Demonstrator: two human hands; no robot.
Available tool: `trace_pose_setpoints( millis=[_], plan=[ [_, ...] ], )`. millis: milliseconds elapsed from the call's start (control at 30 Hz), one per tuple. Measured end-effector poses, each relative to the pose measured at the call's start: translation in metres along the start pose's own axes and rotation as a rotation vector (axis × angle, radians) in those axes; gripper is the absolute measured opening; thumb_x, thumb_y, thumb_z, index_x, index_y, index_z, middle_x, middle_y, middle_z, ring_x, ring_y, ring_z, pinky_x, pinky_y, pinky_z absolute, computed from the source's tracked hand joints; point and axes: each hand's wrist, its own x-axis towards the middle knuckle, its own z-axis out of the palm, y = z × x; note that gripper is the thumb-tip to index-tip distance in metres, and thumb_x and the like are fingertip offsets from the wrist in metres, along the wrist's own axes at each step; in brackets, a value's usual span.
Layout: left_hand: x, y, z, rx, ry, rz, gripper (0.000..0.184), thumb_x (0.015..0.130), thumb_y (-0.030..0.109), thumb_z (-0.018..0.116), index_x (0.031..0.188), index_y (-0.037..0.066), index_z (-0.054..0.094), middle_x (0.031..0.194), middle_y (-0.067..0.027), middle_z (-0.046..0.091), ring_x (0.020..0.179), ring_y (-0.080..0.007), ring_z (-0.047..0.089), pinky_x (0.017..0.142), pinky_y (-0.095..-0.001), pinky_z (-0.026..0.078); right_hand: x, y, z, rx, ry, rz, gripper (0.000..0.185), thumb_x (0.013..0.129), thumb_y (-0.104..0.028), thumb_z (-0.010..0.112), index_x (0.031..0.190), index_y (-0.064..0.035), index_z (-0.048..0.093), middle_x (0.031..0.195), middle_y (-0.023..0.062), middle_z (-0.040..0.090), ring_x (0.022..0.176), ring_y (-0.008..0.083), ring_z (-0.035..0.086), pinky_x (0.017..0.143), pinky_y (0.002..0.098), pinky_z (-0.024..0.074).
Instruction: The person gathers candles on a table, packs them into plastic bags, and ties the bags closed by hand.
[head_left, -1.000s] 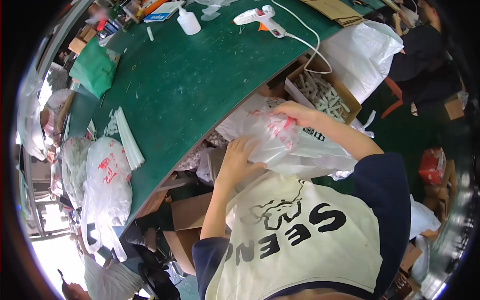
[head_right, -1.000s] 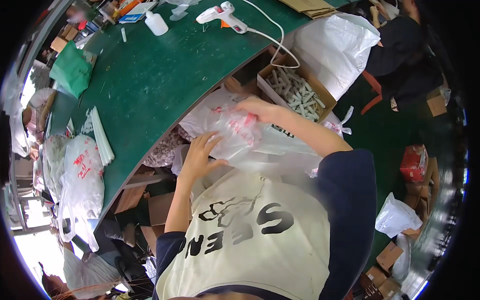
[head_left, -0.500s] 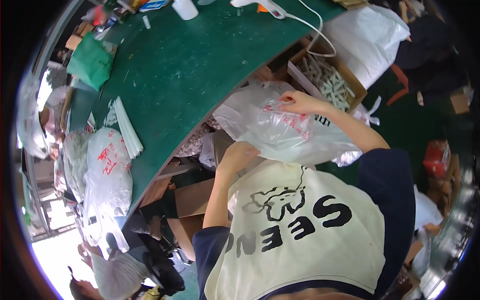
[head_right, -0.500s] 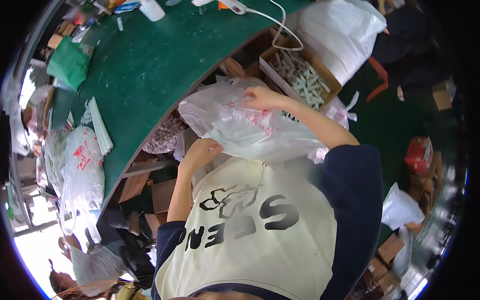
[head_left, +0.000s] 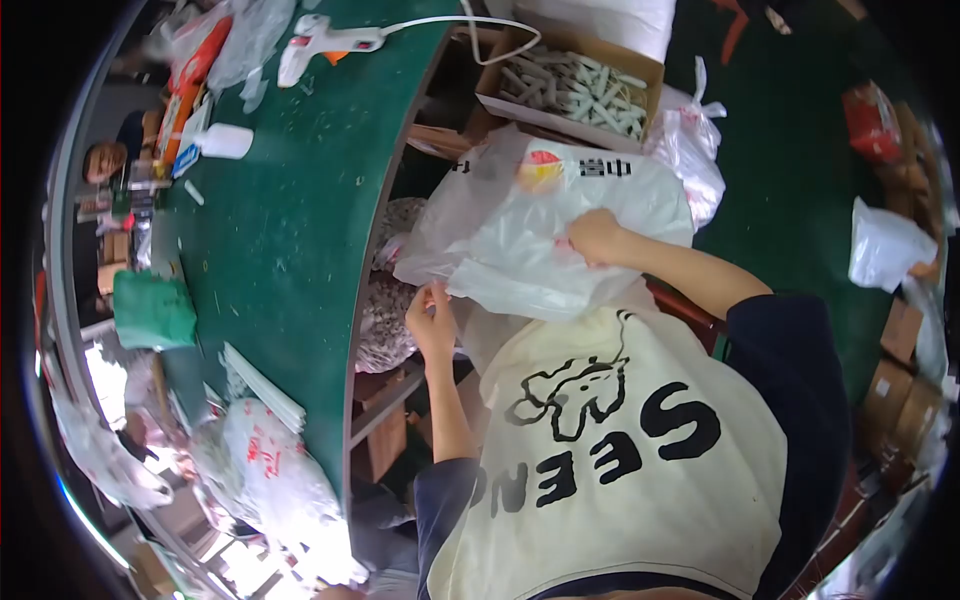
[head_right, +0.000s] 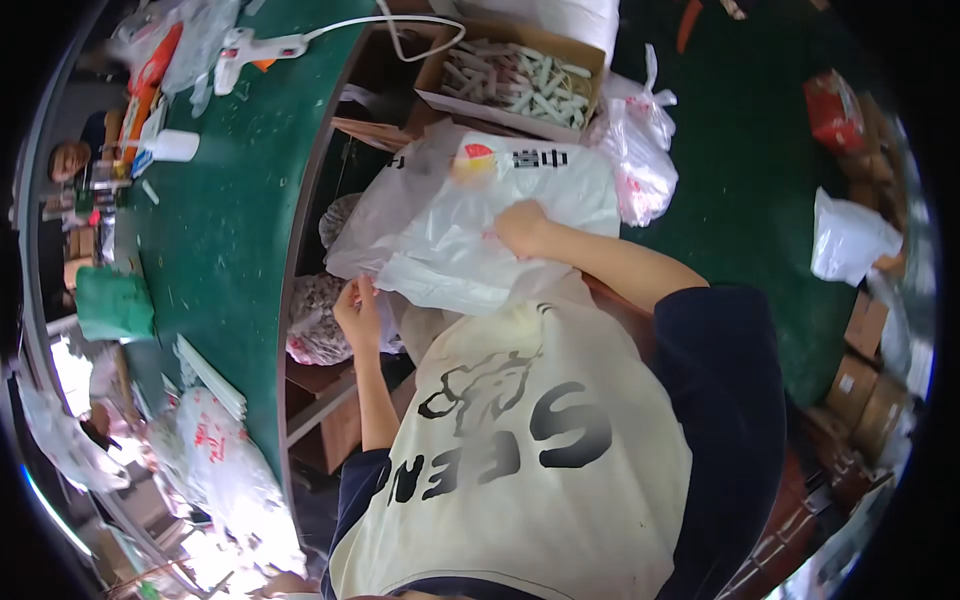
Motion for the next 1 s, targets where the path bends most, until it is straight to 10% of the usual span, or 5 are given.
trace_pose_setpoints(
  millis=[300,367,667,767,1000],
  plan=[
    [0.066,0.001,0.020,0.422,0.244,0.202,0.031,0.086,0.021,0.048,0.069,-0.005,0.049,0.060,-0.0190,0.051,0.051,-0.0234,0.046,0.051,-0.0337,0.038,0.030,-0.021,0.016,0.030,0.254,0.400,0.044,0.085,-0.040,0.040,0.066,-0.0095,0.064,0.058,0.0047,0.059,0.057,0.0219,0.061,0.038,0.0396,0.0428],
    [0.087,0.003,0.028,0.495,0.250,0.351,0.030,0.085,0.019,0.051,0.066,-0.004,0.048,0.057,-0.0178,0.052,0.047,-0.0243,0.047,0.047,-0.0331,0.038,0.029,-0.020,0.008,0.086,0.195,0.431,0.019,0.075,-0.023,0.050,0.069,-0.0102,0.064,0.069,0.0057,0.061,0.066,0.0210,0.062,0.049,0.0366,0.0459],
    [0.168,0.084,0.100,0.654,-0.218,0.374,0.024,0.078,0.028,0.055,0.071,0.006,0.060,0.060,-0.0110,0.059,0.058,-0.0290,0.060,0.052,-0.0361,0.045,0.048,-0.016,0.029,0.154,0.383,0.499,0.021,0.076,-0.021,0.052,0.083,-0.0031,0.060,0.076,0.0075,0.059,0.069,0.0212,0.060,0.057,0.0347,0.0477],
    [0.250,0.040,0.136,0.594,-0.465,0.144,0.031,0.076,0.035,0.055,0.092,0.009,0.060,0.083,-0.0169,0.062,0.083,-0.0302,0.059,0.073,-0.0393,0.045,0.046,-0.024,0.023,0.212,0.438,0.613,0.031,0.078,-0.022,0.051,0.097,0.0023,0.053,0.079,0.0096,0.056,0.070,0.0209,0.059,0.057,0.0339,0.0475],
    [0.375,-0.063,0.195,0.696,-0.195,0.077,0.066,0.074,0.045,0.055,0.131,0.022,0.033,0.135,-0.0324,0.010,0.125,-0.0482,0.011,0.102,-0.0484,0.018,0.050,-0.029,0.032,0.362,0.488,0.608,0.048,0.078,-0.023,0.051,0.115,0.0060,0.042,0.081,0.0127,0.055,0.069,0.0227,0.058,0.056,0.0320,0.0466]
  ],
)
